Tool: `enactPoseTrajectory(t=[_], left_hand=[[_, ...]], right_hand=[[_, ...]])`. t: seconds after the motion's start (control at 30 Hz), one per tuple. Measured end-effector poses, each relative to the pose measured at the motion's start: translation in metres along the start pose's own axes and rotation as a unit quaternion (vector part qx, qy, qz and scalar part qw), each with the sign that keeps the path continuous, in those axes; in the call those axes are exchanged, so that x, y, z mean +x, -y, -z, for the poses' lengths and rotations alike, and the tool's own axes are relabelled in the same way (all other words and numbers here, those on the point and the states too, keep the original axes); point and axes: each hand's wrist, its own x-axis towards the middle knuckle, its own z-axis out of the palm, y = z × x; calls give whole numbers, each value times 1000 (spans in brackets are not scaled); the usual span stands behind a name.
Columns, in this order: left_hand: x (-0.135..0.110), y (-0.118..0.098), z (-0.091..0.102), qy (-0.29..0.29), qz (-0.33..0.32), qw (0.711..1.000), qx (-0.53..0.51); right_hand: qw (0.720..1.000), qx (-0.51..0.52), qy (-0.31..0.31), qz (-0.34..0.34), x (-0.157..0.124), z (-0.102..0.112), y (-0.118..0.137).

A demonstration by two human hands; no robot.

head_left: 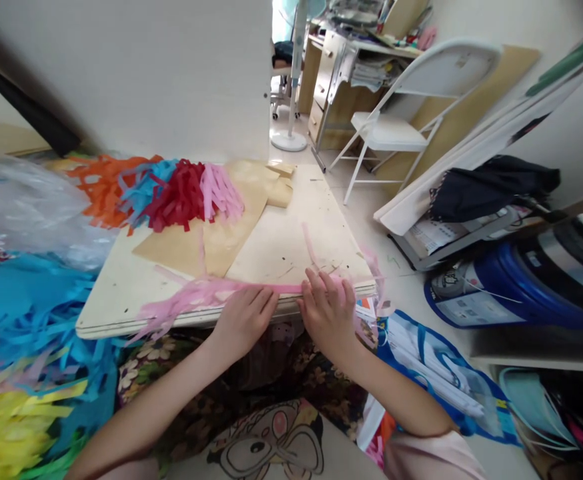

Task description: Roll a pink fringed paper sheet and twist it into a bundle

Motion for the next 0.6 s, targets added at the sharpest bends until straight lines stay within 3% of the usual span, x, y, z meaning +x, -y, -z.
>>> enactPoseTrajectory(t=[0.17,0.27,0.37,0.6], left_hand=[[-2,-2,0,17,9,999,-49],[-1,-3,3,24,34,996,-73],[1,-3,5,30,79,993,-82],[11,-3,11,83,140,986,-23]], right_hand=[[996,39,-68,51,1,8,5],[991,98,-16,89,6,7,11],[987,134,40,78,12,2,14],[983,150,85,55,19,-2,10]])
